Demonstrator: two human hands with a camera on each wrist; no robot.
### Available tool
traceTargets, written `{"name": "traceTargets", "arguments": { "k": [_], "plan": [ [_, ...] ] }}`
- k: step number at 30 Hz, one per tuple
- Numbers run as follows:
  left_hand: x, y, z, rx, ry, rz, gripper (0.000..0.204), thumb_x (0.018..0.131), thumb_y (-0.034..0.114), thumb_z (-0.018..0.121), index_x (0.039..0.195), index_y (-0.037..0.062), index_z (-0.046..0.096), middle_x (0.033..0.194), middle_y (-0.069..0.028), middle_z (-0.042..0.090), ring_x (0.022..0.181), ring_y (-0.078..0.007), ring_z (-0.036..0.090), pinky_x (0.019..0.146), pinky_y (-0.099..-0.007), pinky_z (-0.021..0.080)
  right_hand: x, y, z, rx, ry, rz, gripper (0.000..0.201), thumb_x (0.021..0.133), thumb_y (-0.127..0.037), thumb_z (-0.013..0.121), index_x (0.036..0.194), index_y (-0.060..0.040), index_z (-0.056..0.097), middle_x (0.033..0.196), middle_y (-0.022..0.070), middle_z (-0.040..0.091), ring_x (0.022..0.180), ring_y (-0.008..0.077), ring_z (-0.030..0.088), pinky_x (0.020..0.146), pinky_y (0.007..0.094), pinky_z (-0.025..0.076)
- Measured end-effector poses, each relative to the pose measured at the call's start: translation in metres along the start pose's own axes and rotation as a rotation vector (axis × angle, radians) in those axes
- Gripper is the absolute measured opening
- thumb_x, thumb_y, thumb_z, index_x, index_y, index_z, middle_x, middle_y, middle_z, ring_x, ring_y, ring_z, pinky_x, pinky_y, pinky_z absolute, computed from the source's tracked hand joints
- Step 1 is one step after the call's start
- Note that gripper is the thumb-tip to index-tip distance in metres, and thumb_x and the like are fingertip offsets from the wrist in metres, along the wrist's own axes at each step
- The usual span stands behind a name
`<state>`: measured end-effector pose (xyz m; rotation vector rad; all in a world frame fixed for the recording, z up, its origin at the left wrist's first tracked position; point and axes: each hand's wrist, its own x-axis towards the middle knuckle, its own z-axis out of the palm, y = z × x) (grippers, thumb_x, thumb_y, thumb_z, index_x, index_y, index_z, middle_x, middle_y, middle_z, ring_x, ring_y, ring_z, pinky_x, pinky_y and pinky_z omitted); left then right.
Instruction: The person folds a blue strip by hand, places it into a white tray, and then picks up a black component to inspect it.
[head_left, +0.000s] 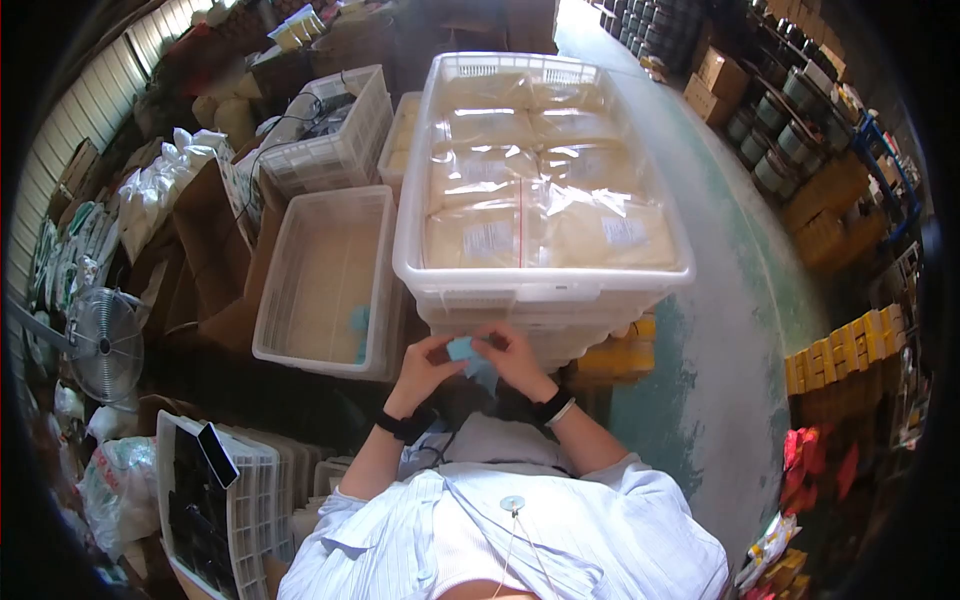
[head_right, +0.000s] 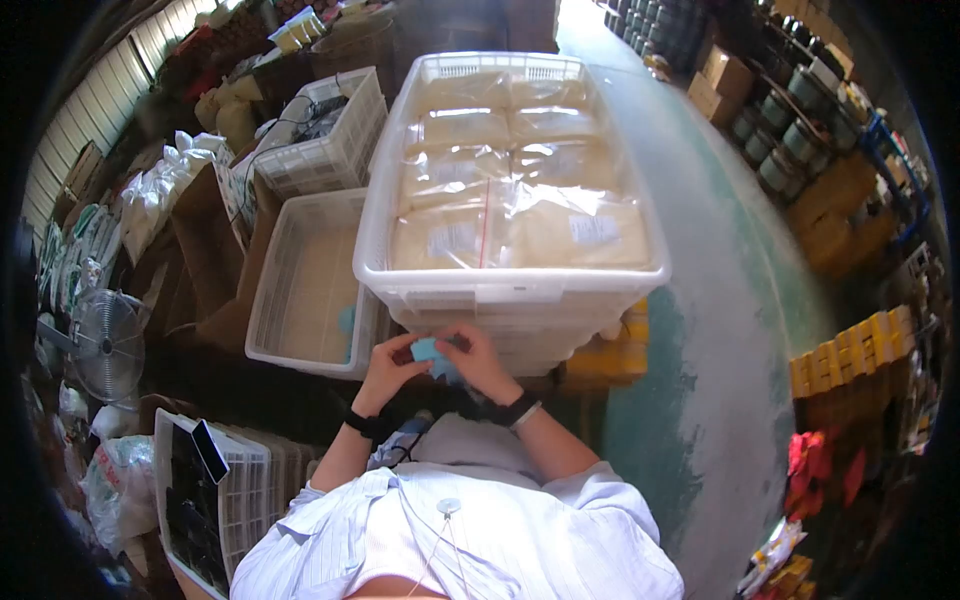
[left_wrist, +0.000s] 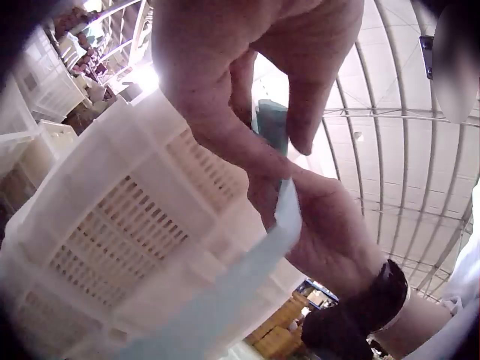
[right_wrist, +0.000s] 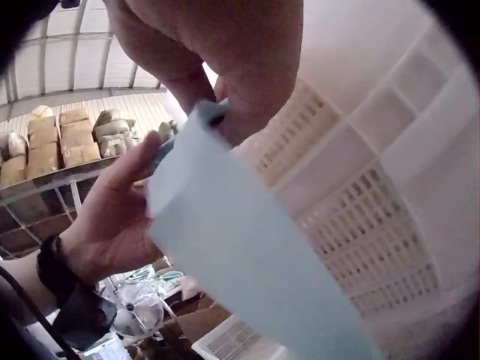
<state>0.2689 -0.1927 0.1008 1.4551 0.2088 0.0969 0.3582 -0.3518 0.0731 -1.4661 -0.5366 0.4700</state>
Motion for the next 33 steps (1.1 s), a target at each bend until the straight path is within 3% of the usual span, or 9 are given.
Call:
{"name": "traceTargets", "arguments": {
  "k": [2, 5, 9, 15, 18, 23, 26, 29, 33],
  "plan": [
    [-0.001, 0.004, 0.004, -0.078, 0.005, -0.08, 0.02, 0.079, 0.0, 0.068, 0.099, -0.0028, 0.066, 0.091, -0.0077, 0.066, 0.08, -0.0107, 0.062, 0.068, -0.0255, 0.052, 0.002, -0.005, -0.003, -0.022, 0.021, 0.087, 0.014, 0.084, -0.006, 0.065, 0.097, -0.0032, 0.062, 0.09, 0.004, 0.063, 0.083, 0.0084, 0.057, 0.07, 0.0244, 0.047],
    [0.003, -0.006, 0.0, 0.087, 0.099, -0.036, 0.021, 0.079, 0.0, 0.068, 0.1, -0.0025, 0.066, 0.092, -0.0084, 0.066, 0.077, -0.0099, 0.062, 0.064, -0.024, 0.05, 0.001, -0.016, 0.003, 0.085, 0.074, -0.015, 0.016, 0.084, -0.006, 0.065, 0.1, -0.0025, 0.062, 0.091, 0.0047, 0.063, 0.085, 0.0093, 0.058, 0.073, 0.0253, 0.048],
    [0.005, -0.009, -0.003, 0.295, 0.119, 0.284, 0.023, 0.081, -0.001, 0.066, 0.104, -0.001, 0.065, 0.091, -0.0093, 0.065, 0.08, -0.0118, 0.062, 0.067, -0.0239, 0.052, 0.005, -0.008, 0.0, 0.17, -0.032, 0.088, 0.023, 0.085, -0.007, 0.065, 0.106, -0.0009, 0.059, 0.096, 0.0064, 0.063, 0.088, 0.0119, 0.059, 0.075, 0.0265, 0.049],
    [0.0, 0.003, 0.008, 0.006, 0.04, 0.073, 0.032, 0.077, -0.003, 0.068, 0.108, 0.0001, 0.063, 0.094, -0.006, 0.064, 0.079, -0.0116, 0.061, 0.069, -0.0245, 0.051, 0.004, 0.001, -0.005, 0.192, -0.076, 0.056, 0.03, 0.085, -0.01, 0.065, 0.112, -0.0008, 0.058, 0.099, 0.008, 0.062, 0.088, 0.0138, 0.06, 0.077, 0.0268, 0.049],
    [0.005, -0.013, 0.0, 0.1, 0.196, 0.064, 0.027, 0.076, -0.006, 0.067, 0.103, -0.0008, 0.064, 0.092, -0.0051, 0.063, 0.075, -0.0122, 0.061, 0.069, -0.0255, 0.051, 0.002, -0.012, 0.001, 0.17, -0.065, 0.052, 0.03, 0.085, -0.008, 0.064, 0.113, -0.0006, 0.058, 0.1, 0.0083, 0.063, 0.089, 0.0137, 0.06, 0.078, 0.0264, 0.049],
    [0.0, -0.009, -0.002, 0.09, 0.204, 0.283, 0.017, 0.074, -0.012, 0.064, 0.088, -0.0017, 0.066, 0.09, -0.0068, 0.058, 0.083, -0.0148, 0.059, 0.072, -0.0246, 0.05, 0.008, -0.006, -0.003, -0.026, -0.21, 0.134, 0.029, 0.085, -0.006, 0.063, 0.113, -0.0012, 0.06, 0.101, 0.0071, 0.063, 0.091, 0.0122, 0.058, 0.079, 0.0258, 0.049],
    [0.0, -0.011, -0.003, 0.116, 0.216, 0.315, 0.016, 0.072, -0.014, 0.063, 0.083, -0.0017, 0.066, 0.093, -0.0079, 0.056, 0.089, -0.0164, 0.058, 0.075, -0.0252, 0.049, 0.01, -0.008, -0.001, 0.119, -0.219, 0.083, 0.025, 0.084, -0.006, 0.063, 0.109, -0.002, 0.064, 0.097, 0.0061, 0.064, 0.09, 0.0107, 0.058, 0.077, 0.0251, 0.049],
    [-0.002, -0.02, -0.01, 0.143, 0.219, 0.32, 0.018, 0.071, -0.012, 0.065, 0.085, -0.0015, 0.066, 0.095, -0.0081, 0.057, 0.092, -0.0166, 0.057, 0.077, -0.0265, 0.049, 0.01, -0.021, 0.002, 0.339, -0.22, 0.33, 0.028, 0.084, -0.007, 0.065, 0.111, -0.003, 0.064, 0.096, 0.0056, 0.064, 0.086, 0.0099, 0.059, 0.075, 0.0243, 0.048],
    [-0.004, 0.001, 0.005, -0.15, 0.136, 0.252, 0.024, 0.073, -0.008, 0.067, 0.096, -0.002, 0.065, 0.102, -0.0072, 0.058, 0.093, -0.0146, 0.057, 0.075, -0.0262, 0.048, 0.014, -0.001, 0.002, 0.097, -0.195, 0.131, 0.03, 0.083, -0.006, 0.065, 0.113, -0.0034, 0.062, 0.091, 0.003, 0.063, 0.082, 0.0073, 0.057, 0.071, 0.0238, 0.048]
  ]
}}
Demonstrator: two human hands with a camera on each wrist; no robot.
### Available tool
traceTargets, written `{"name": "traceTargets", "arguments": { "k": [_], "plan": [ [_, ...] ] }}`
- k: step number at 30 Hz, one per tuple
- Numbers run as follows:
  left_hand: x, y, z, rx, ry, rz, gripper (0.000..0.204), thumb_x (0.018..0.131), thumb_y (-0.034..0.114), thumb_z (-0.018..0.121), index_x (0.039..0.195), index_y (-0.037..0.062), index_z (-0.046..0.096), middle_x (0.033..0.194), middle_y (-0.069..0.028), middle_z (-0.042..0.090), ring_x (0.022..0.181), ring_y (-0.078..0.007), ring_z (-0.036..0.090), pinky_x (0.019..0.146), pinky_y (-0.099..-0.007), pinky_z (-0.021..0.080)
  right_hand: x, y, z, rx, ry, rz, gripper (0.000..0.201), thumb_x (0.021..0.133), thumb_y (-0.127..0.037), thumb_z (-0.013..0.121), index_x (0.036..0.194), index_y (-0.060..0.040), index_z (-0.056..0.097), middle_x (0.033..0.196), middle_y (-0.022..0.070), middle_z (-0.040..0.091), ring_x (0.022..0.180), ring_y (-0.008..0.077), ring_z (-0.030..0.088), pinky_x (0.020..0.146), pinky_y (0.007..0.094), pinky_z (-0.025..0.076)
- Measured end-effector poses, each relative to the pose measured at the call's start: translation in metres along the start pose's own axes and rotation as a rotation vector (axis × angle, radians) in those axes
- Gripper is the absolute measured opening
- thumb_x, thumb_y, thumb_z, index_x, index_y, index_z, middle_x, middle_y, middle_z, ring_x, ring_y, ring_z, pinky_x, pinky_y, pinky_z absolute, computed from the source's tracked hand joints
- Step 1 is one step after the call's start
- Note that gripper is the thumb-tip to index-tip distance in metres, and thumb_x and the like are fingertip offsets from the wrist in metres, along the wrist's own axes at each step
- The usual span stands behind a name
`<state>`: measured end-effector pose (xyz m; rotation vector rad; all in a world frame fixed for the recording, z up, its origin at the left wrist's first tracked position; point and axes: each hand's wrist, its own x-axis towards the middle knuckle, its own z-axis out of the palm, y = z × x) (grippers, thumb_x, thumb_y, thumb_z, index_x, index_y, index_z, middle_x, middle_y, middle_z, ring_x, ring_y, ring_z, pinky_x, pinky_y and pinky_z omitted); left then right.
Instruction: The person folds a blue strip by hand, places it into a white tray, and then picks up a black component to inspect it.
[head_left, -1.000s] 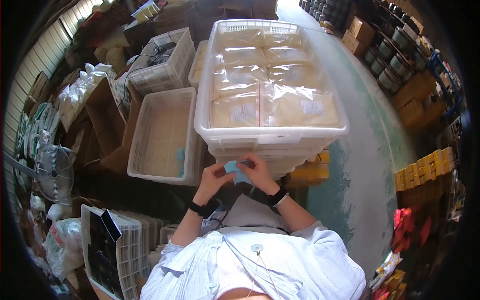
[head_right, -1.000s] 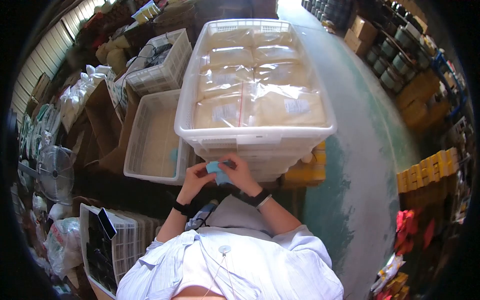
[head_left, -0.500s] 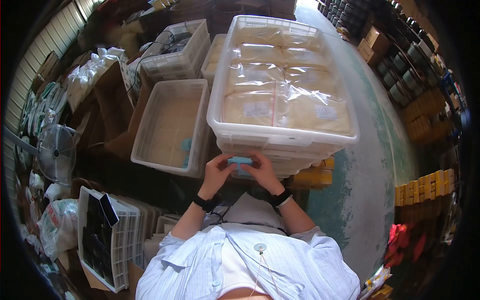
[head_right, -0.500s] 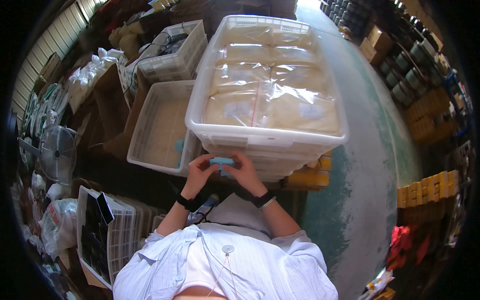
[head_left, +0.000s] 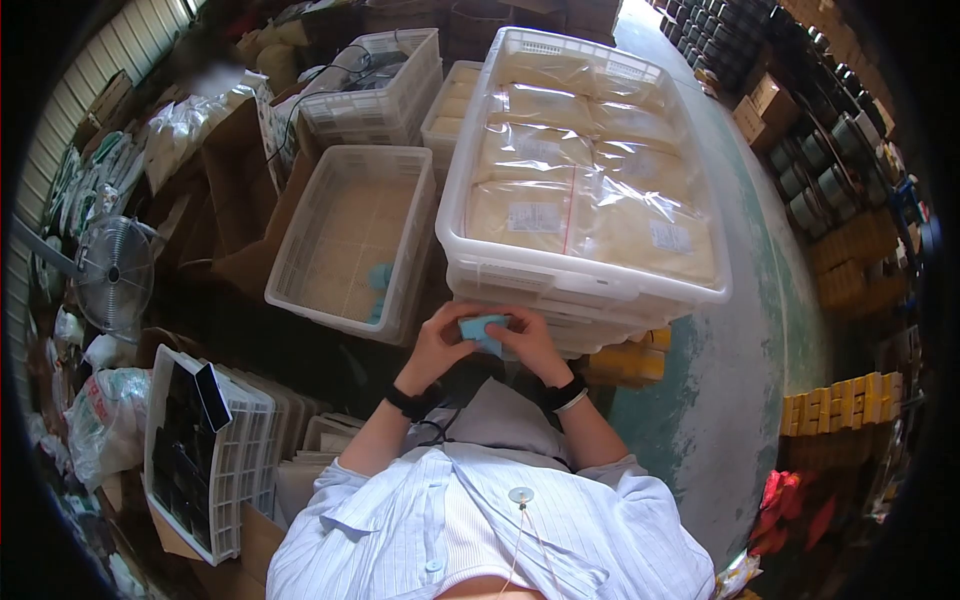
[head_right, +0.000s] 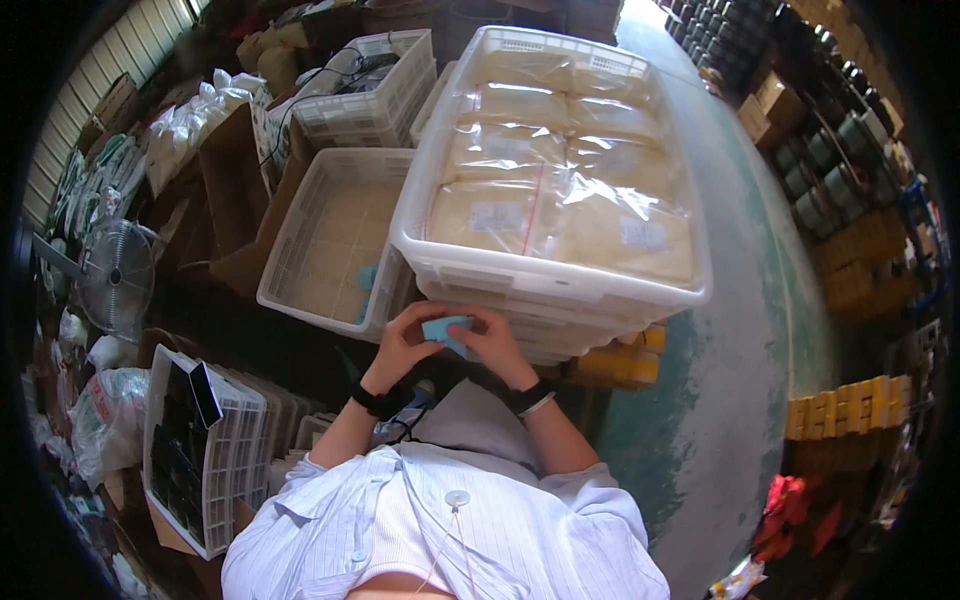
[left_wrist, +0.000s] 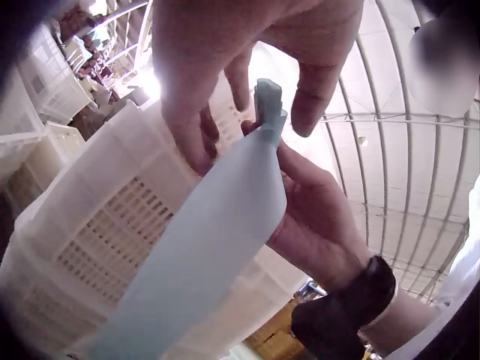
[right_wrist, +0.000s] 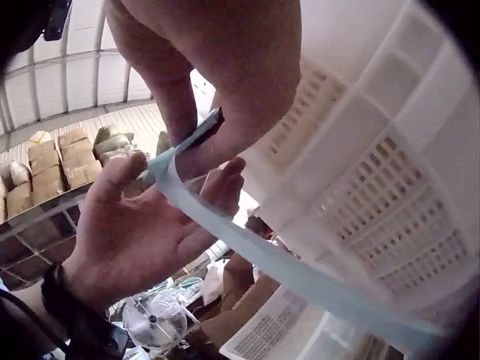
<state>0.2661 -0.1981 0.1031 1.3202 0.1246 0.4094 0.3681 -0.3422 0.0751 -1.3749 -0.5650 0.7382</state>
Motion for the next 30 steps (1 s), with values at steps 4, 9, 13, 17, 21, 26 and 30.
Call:
{"name": "traceTargets", "arguments": {
  "k": [4, 9, 13, 17, 21, 26, 30],
  "plan": [
    [-0.005, 0.002, -0.008, 0.043, -0.04, -0.203, 0.027, 0.078, -0.002, 0.068, 0.104, -0.0033, 0.062, 0.097, -0.0028, 0.061, 0.09, -0.0097, 0.058, 0.073, -0.0248, 0.048, -0.004, -0.014, 0.007, -0.028, 0.064, -0.036, 0.027, 0.083, -0.007, 0.066, 0.109, -0.0021, 0.061, 0.09, 0.0029, 0.063, 0.08, 0.007, 0.057, 0.069, 0.0235, 0.048],
    [0.0, -0.007, -0.015, 0.154, 0.082, -0.092, 0.018, 0.08, 0.001, 0.068, 0.097, -0.001, 0.065, 0.082, -0.0023, 0.065, 0.078, -0.0084, 0.059, 0.071, -0.0219, 0.047, -0.002, -0.015, 0.016, -0.105, 0.109, -0.281, 0.023, 0.084, -0.007, 0.064, 0.107, -0.0005, 0.061, 0.091, 0.005, 0.064, 0.081, 0.0104, 0.059, 0.071, 0.0245, 0.049],
    [0.004, -0.007, -0.024, 0.202, 0.053, -0.031, 0.016, 0.08, -0.001, 0.067, 0.096, -0.0009, 0.065, 0.088, -0.003, 0.065, 0.08, -0.0093, 0.06, 0.073, -0.0227, 0.048, 0.0, -0.025, 0.017, 0.101, 0.049, 0.041, 0.02, 0.083, -0.003, 0.063, 0.102, 0.0011, 0.062, 0.093, 0.0063, 0.065, 0.084, 0.0138, 0.061, 0.074, 0.0265, 0.049],
    [0.005, 0.002, -0.021, 0.102, 0.003, -0.115, 0.025, 0.079, -0.001, 0.067, 0.104, -0.0006, 0.063, 0.092, -0.0029, 0.064, 0.081, -0.0093, 0.06, 0.075, -0.0232, 0.049, 0.008, 0.001, 0.01, -0.023, 0.058, -0.118, 0.019, 0.079, 0.003, 0.061, 0.098, 0.0022, 0.063, 0.093, 0.0064, 0.065, 0.083, 0.0157, 0.062, 0.071, 0.0266, 0.049],
    [0.004, 0.015, -0.02, 0.045, -0.08, -0.269, 0.036, 0.078, 0.0, 0.068, 0.113, 0.0008, 0.059, 0.092, -0.0023, 0.063, 0.082, -0.0088, 0.059, 0.075, -0.0224, 0.049, 0.006, -0.018, 0.012, -0.414, 0.099, -0.374, 0.022, 0.078, 0.005, 0.058, 0.099, 0.0019, 0.064, 0.096, 0.0066, 0.064, 0.083, 0.0146, 0.06, 0.072, 0.0265, 0.049],
    [0.007, -0.006, -0.025, 0.179, 0.0, -0.052, 0.039, 0.078, 0.0, 0.07, 0.114, 0.0016, 0.057, 0.094, -0.0021, 0.062, 0.083, -0.0086, 0.059, 0.072, -0.0208, 0.047, 0.009, -0.013, 0.009, 0.139, 0.04, -0.049, 0.023, 0.078, 0.005, 0.06, 0.1, -0.0002, 0.065, 0.1, 0.0073, 0.063, 0.084, 0.0134, 0.059, 0.076, 0.0273, 0.048],
    [0.006, 0.002, -0.018, 0.211, 0.027, 0.009, 0.037, 0.078, 0.001, 0.07, 0.114, 0.0017, 0.058, 0.096, -0.0017, 0.061, 0.08, -0.0073, 0.058, 0.068, -0.0199, 0.045, 0.01, -0.015, 0.011, 0.05, -0.006, -0.025, 0.024, 0.078, 0.006, 0.058, 0.1, -0.0013, 0.065, 0.101, 0.0067, 0.062, 0.088, 0.0138, 0.059, 0.077, 0.0273, 0.049]
  ]
}}
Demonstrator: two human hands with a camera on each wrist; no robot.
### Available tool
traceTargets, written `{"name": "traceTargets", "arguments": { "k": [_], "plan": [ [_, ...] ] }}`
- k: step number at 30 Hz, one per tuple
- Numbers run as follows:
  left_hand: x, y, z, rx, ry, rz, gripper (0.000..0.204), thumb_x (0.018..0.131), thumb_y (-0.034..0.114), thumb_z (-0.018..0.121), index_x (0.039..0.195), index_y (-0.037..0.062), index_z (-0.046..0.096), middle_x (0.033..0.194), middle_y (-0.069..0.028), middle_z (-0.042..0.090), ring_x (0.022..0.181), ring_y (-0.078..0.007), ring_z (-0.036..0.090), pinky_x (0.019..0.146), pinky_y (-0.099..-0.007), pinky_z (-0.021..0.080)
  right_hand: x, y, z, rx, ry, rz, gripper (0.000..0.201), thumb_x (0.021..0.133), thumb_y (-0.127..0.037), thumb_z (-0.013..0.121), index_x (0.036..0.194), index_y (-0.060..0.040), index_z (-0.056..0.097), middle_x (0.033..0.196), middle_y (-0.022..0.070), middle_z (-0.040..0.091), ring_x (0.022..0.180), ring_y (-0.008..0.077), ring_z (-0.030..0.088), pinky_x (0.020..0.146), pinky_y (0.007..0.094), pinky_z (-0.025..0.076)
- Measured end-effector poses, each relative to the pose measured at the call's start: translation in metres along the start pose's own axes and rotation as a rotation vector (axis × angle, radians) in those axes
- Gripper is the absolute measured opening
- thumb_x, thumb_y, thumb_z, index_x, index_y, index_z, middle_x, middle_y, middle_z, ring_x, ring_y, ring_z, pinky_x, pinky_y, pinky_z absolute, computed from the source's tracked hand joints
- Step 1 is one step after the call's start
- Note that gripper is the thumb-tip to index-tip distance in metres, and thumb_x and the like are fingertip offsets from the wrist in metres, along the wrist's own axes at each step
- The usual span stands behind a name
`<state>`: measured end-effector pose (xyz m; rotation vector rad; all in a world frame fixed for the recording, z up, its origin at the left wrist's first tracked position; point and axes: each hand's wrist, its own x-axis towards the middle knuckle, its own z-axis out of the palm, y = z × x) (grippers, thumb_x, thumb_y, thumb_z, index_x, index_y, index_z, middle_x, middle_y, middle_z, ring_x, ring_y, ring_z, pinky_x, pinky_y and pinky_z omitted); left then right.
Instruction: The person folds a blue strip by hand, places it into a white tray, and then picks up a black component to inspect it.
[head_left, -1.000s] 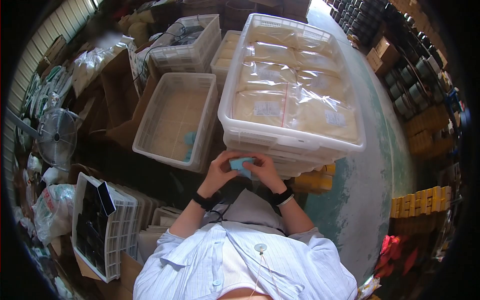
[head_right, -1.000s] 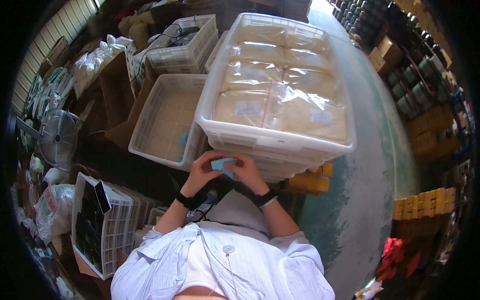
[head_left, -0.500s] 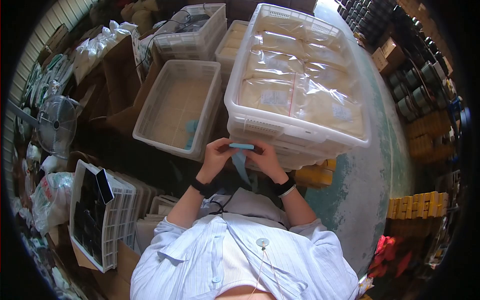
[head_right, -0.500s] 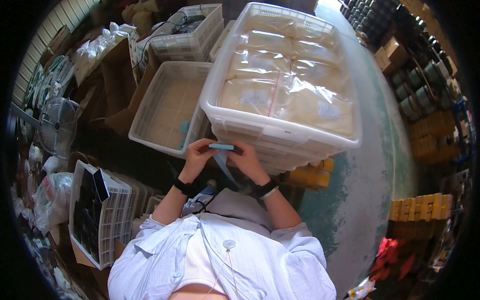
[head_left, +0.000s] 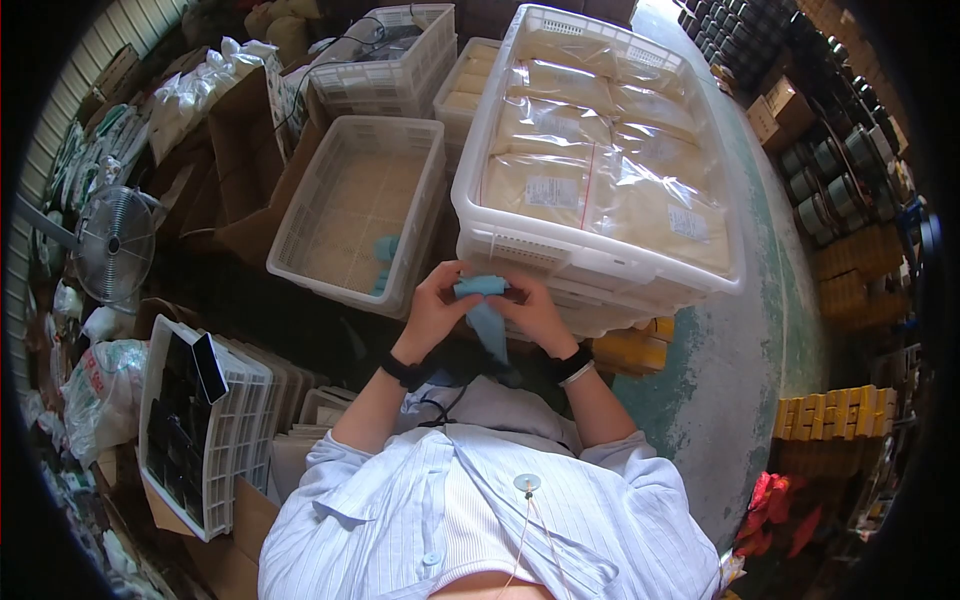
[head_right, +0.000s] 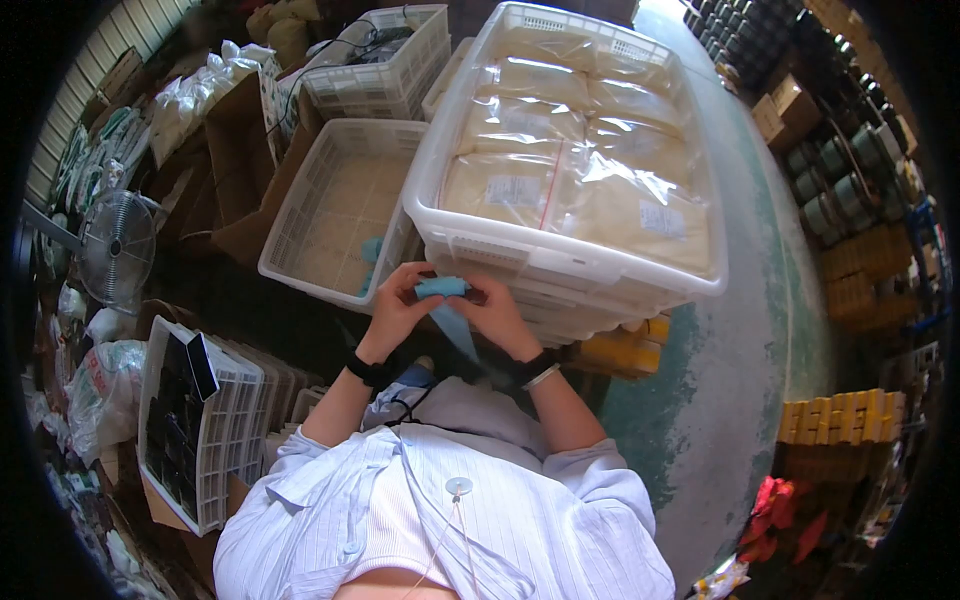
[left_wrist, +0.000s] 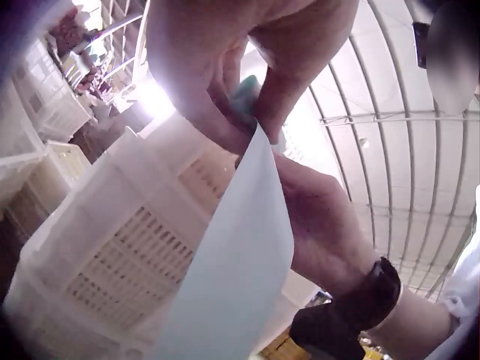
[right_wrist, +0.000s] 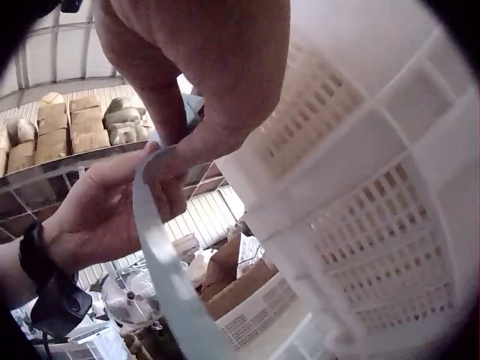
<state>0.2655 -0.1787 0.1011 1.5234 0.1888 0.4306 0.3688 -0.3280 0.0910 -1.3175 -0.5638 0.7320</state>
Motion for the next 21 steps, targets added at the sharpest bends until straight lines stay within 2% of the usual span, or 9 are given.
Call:
{"name": "traceTargets", "arguments": {
  "k": [1, 4, 8, 11, 14, 16, 19, 20, 21],
  "plan": [
    [0.0, 0.004, 0.002, -0.025, -0.003, -0.013, 0.037, 0.079, 0.001, 0.069, 0.113, 0.0018, 0.058, 0.096, -0.0015, 0.061, 0.079, -0.0068, 0.057, 0.067, -0.0197, 0.045, 0.001, 0.006, -0.004, -0.081, -0.007, -0.021, 0.024, 0.078, 0.006, 0.058, 0.1, -0.0013, 0.065, 0.102, 0.0065, 0.062, 0.09, 0.0138, 0.058, 0.077, 0.0271, 0.049],
    [0.0, 0.002, 0.0, -0.172, -0.082, -0.246, 0.036, 0.08, 0.003, 0.07, 0.114, 0.002, 0.058, 0.092, -0.0022, 0.062, 0.078, -0.0062, 0.056, 0.067, -0.0209, 0.046, 0.005, 0.017, -0.01, -0.174, -0.002, -0.143, 0.023, 0.079, 0.005, 0.059, 0.1, -0.0015, 0.065, 0.102, 0.0062, 0.062, 0.091, 0.0138, 0.058, 0.077, 0.0268, 0.049],
    [-0.002, -0.005, -0.005, 0.072, -0.077, -0.122, 0.039, 0.08, 0.005, 0.07, 0.117, 0.0019, 0.056, 0.088, -0.0022, 0.063, 0.076, -0.0053, 0.055, 0.065, -0.0204, 0.045, 0.003, 0.001, -0.003, -0.132, -0.002, -0.194, 0.021, 0.078, 0.004, 0.061, 0.099, -0.0007, 0.064, 0.097, 0.0068, 0.062, 0.089, 0.0144, 0.059, 0.076, 0.0264, 0.049],
    [-0.001, -0.003, -0.004, 0.133, 0.015, -0.032, 0.035, 0.08, 0.005, 0.07, 0.113, 0.0013, 0.058, 0.085, -0.002, 0.064, 0.074, -0.0052, 0.055, 0.064, -0.0205, 0.045, -0.001, -0.013, -0.001, 0.168, 0.037, 0.114, 0.027, 0.075, 0.009, 0.055, 0.098, 0.0002, 0.064, 0.097, 0.0078, 0.062, 0.09, 0.0155, 0.06, 0.076, 0.0262, 0.049],
    [-0.002, 0.008, 0.005, 0.04, 0.055, -0.038, 0.029, 0.08, 0.005, 0.07, 0.108, 0.0007, 0.061, 0.085, -0.0017, 0.064, 0.073, -0.0058, 0.056, 0.064, -0.0209, 0.045, 0.004, 0.007, -0.007, -0.192, -0.026, 0.041, 0.027, 0.075, 0.008, 0.054, 0.1, 0.0008, 0.063, 0.104, 0.0082, 0.061, 0.094, 0.016, 0.058, 0.078, 0.026, 0.048],
    [-0.001, 0.007, 0.008, -0.163, 0.038, -0.105, 0.027, 0.08, 0.005, 0.07, 0.105, 0.0005, 0.062, 0.084, -0.0014, 0.064, 0.073, -0.0064, 0.057, 0.064, -0.0209, 0.046, 0.007, 0.017, -0.013, -0.218, -0.035, -0.104, 0.023, 0.079, 0.004, 0.057, 0.101, 0.0007, 0.063, 0.104, 0.0084, 0.061, 0.094, 0.0147, 0.058, 0.079, 0.0256, 0.047],
    [-0.002, -0.002, 0.0, -0.173, -0.062, -0.271, 0.027, 0.081, 0.006, 0.07, 0.105, 0.0, 0.061, 0.085, -0.0018, 0.064, 0.076, -0.0073, 0.058, 0.067, -0.0211, 0.046, 0.006, 0.015, -0.011, -0.192, -0.034, -0.23, 0.019, 0.08, 0.002, 0.06, 0.099, 0.0007, 0.063, 0.1, 0.0084, 0.063, 0.092, 0.0141, 0.058, 0.08, 0.0255, 0.047],
    [-0.002, -0.007, -0.002, -0.133, -0.045, -0.202, 0.027, 0.081, 0.007, 0.069, 0.106, 0.0005, 0.062, 0.086, -0.002, 0.064, 0.077, -0.0068, 0.058, 0.067, -0.0202, 0.046, 0.004, 0.009, -0.008, -0.173, -0.03, -0.258, 0.019, 0.08, 0.001, 0.06, 0.099, 0.0007, 0.063, 0.098, 0.0084, 0.064, 0.091, 0.0141, 0.058, 0.081, 0.0255, 0.046],
    [-0.001, -0.014, -0.004, -0.092, -0.027, -0.133, 0.027, 0.082, 0.008, 0.069, 0.107, 0.001, 0.062, 0.088, -0.0022, 0.064, 0.077, -0.0063, 0.058, 0.066, -0.0194, 0.046, 0.002, 0.001, -0.003, -0.06, 0.008, -0.155, 0.02, 0.078, 0.003, 0.059, 0.097, 0.0006, 0.064, 0.097, 0.009, 0.064, 0.091, 0.015, 0.059, 0.081, 0.0258, 0.046]
  ]
}}
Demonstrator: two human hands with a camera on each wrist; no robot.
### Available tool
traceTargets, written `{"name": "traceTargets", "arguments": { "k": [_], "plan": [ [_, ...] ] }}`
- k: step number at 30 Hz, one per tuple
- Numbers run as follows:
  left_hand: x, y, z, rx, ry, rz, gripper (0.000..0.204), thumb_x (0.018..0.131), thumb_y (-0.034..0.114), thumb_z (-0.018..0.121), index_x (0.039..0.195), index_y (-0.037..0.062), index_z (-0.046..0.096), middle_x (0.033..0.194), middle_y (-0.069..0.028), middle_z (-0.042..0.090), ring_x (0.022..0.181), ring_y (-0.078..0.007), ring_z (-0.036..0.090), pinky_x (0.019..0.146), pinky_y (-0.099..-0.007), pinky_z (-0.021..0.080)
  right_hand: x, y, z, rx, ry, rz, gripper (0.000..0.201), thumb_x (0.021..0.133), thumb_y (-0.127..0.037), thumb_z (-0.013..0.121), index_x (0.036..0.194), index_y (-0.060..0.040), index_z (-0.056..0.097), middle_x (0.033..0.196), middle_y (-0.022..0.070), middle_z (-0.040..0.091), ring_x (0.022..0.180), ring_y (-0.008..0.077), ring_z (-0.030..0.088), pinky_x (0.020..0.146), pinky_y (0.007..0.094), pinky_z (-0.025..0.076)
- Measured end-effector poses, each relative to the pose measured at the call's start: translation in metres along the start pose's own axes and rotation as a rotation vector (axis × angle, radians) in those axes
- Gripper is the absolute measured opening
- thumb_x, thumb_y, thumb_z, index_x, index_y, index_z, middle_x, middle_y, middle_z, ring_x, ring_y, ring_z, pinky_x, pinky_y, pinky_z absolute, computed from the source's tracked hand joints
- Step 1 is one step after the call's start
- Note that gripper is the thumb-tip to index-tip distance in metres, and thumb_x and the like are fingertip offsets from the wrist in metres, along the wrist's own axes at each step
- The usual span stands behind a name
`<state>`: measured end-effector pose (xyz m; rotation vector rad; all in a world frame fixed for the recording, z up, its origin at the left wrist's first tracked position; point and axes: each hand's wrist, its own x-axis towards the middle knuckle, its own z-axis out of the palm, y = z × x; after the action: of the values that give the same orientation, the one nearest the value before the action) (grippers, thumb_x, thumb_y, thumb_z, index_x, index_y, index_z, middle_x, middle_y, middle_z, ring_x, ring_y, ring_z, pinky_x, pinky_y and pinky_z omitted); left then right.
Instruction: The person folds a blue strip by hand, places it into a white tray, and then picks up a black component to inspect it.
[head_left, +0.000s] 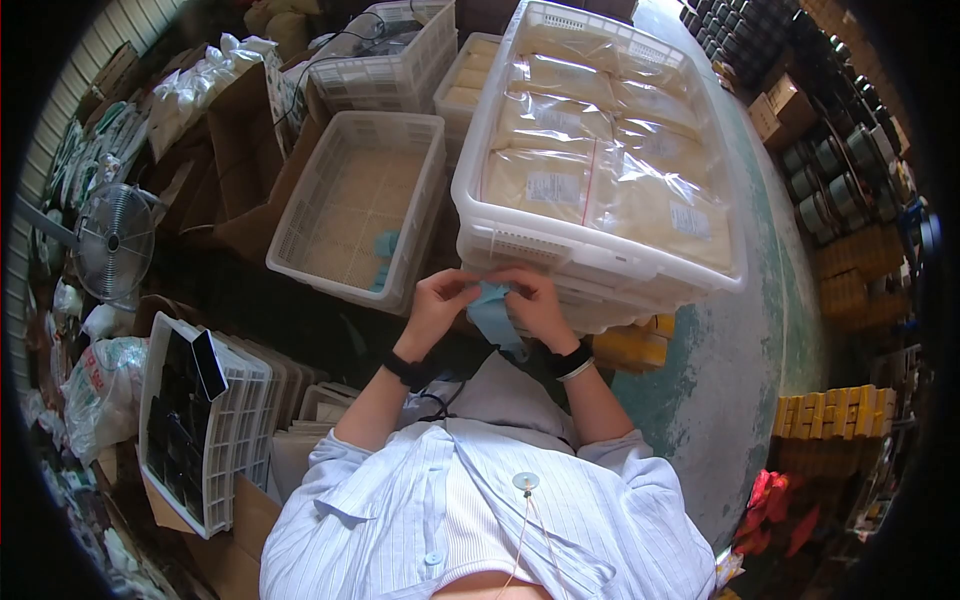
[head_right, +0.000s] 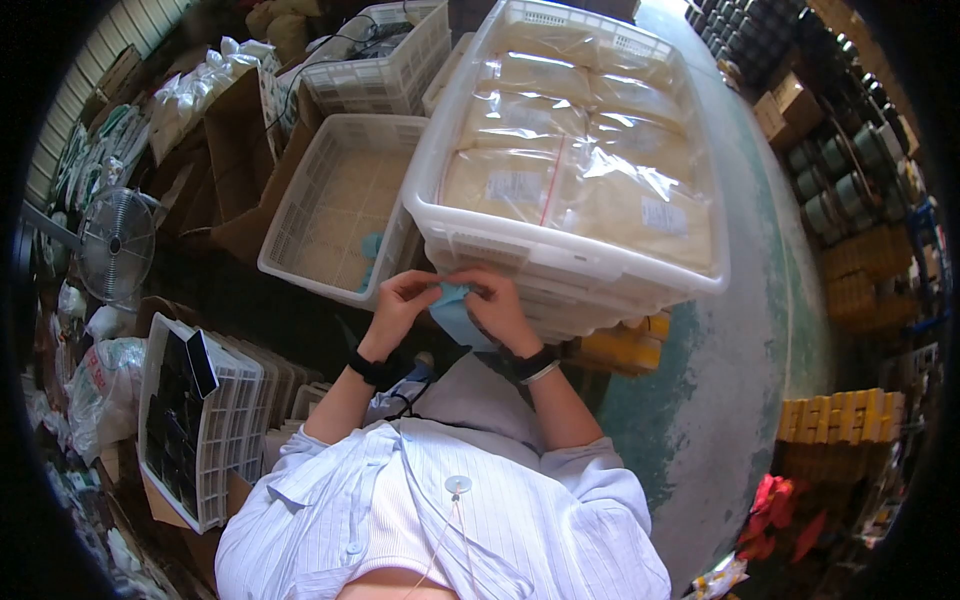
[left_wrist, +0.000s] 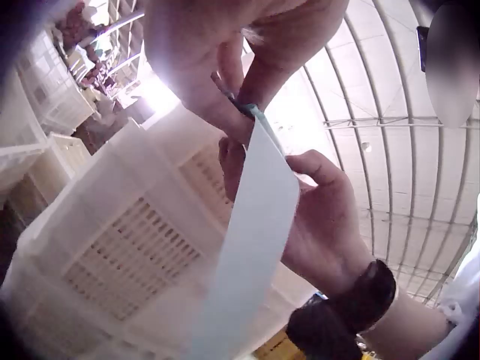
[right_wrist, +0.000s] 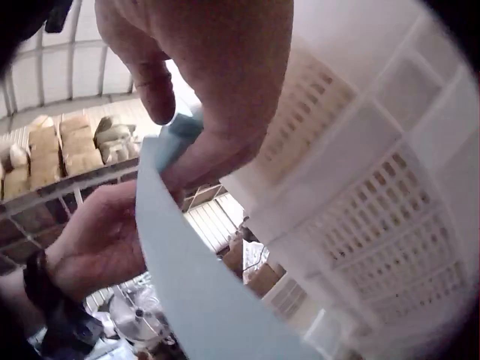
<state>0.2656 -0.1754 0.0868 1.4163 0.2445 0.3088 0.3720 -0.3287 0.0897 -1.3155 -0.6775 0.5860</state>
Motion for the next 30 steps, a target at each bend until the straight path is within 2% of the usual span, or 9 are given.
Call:
{"name": "traceTargets", "arguments": {
  "k": [2, 5, 11, 14, 17, 20, 23, 26, 30],
  "plan": [
    [0.001, -0.002, -0.001, 0.076, 0.042, 0.09, 0.026, 0.083, 0.009, 0.069, 0.107, 0.0018, 0.062, 0.089, -0.0024, 0.065, 0.077, -0.0059, 0.058, 0.066, -0.0189, 0.046, -0.002, -0.016, 0.006, 0.219, 0.086, 0.208, 0.022, 0.075, 0.006, 0.056, 0.095, 0.0005, 0.065, 0.097, 0.0102, 0.064, 0.091, 0.0167, 0.059, 0.081, 0.0262, 0.047],
    [-0.002, 0.004, 0.002, 0.129, 0.07, 0.071, 0.024, 0.082, 0.01, 0.069, 0.104, 0.0017, 0.063, 0.086, -0.0024, 0.064, 0.076, -0.0068, 0.058, 0.066, -0.0205, 0.046, -0.002, -0.002, -0.001, -0.136, -0.035, 0.284, 0.024, 0.075, 0.007, 0.055, 0.096, 0.0001, 0.065, 0.106, 0.0104, 0.062, 0.092, 0.0178, 0.059, 0.081, 0.0266, 0.047],
    [-0.004, 0.006, 0.004, -0.03, 0.027, -0.091, 0.026, 0.081, 0.009, 0.07, 0.104, 0.0009, 0.062, 0.083, -0.0019, 0.064, 0.075, -0.0079, 0.059, 0.067, -0.0215, 0.046, -0.002, 0.01, -0.001, -0.178, -0.023, -0.138, 0.02, 0.08, 0.002, 0.06, 0.1, 0.0005, 0.063, 0.094, 0.0064, 0.063, 0.086, 0.0144, 0.059, 0.076, 0.0248, 0.047],
    [-0.001, 0.002, 0.003, 0.029, 0.086, 0.075, 0.026, 0.083, 0.012, 0.069, 0.105, 0.0017, 0.063, 0.084, -0.0008, 0.064, 0.074, -0.0061, 0.057, 0.065, -0.0193, 0.045, -0.004, -0.004, 0.004, 0.089, 0.037, 0.1, 0.024, 0.075, 0.005, 0.06, 0.098, -0.0004, 0.064, 0.093, 0.0081, 0.062, 0.088, 0.0179, 0.06, 0.076, 0.0262, 0.047],
    [-0.004, 0.011, 0.004, 0.047, 0.096, 0.014, 0.024, 0.082, 0.011, 0.069, 0.104, 0.0013, 0.063, 0.083, 0.0004, 0.063, 0.072, -0.0049, 0.055, 0.063, -0.0187, 0.043, -0.003, -0.006, 0.004, -0.192, 0.063, 0.335, 0.03, 0.075, 0.006, 0.059, 0.103, -0.0002, 0.062, 0.101, 0.0089, 0.062, 0.093, 0.018, 0.059, 0.078, 0.0264, 0.047],
    [-0.005, 0.01, 0.003, -0.023, 0.036, -0.109, 0.025, 0.081, 0.008, 0.07, 0.104, 0.0013, 0.063, 0.083, 0.0011, 0.062, 0.071, -0.0043, 0.053, 0.061, -0.0185, 0.041, -0.001, 0.022, -0.007, -0.212, -0.023, -0.059, 0.026, 0.079, 0.0, 0.063, 0.105, -0.0009, 0.062, 0.1, 0.0082, 0.062, 0.097, 0.0152, 0.057, 0.076, 0.0255, 0.048],
    [-0.005, 0.006, 0.002, 0.005, 0.028, -0.044, 0.026, 0.082, 0.009, 0.069, 0.106, 0.0016, 0.063, 0.083, 0.001, 0.062, 0.071, -0.004, 0.053, 0.061, -0.0183, 0.041, -0.001, 0.009, -0.004, -0.126, -0.087, -0.086, 0.023, 0.078, 0.001, 0.063, 0.101, -0.0009, 0.062, 0.101, 0.0094, 0.062, 0.096, 0.0155, 0.057, 0.076, 0.0263, 0.048],
    [-0.002, -0.002, 0.0, 0.073, 0.079, 0.079, 0.026, 0.083, 0.012, 0.068, 0.107, 0.002, 0.063, 0.083, 0.0008, 0.062, 0.071, -0.0039, 0.053, 0.061, -0.0177, 0.041, -0.003, -0.014, 0.009, 0.204, 0.069, 0.19, 0.024, 0.073, 0.008, 0.057, 0.094, 0.0001, 0.064, 0.103, 0.0112, 0.06, 0.096, 0.0185, 0.058, 0.076, 0.0281, 0.047],
    [-0.004, 0.008, 0.001, -0.052, 0.056, -0.141, 0.028, 0.082, 0.009, 0.069, 0.108, 0.0014, 0.062, 0.084, -0.002, 0.064, 0.073, -0.0064, 0.057, 0.064, -0.0197, 0.045, -0.001, 0.015, -0.004, -0.267, -0.023, 0.067, 0.025, 0.075, 0.005, 0.059, 0.098, -0.0003, 0.064, 0.106, 0.0103, 0.059, 0.093, 0.0173, 0.057, 0.076, 0.0264, 0.047]
  ]
}}
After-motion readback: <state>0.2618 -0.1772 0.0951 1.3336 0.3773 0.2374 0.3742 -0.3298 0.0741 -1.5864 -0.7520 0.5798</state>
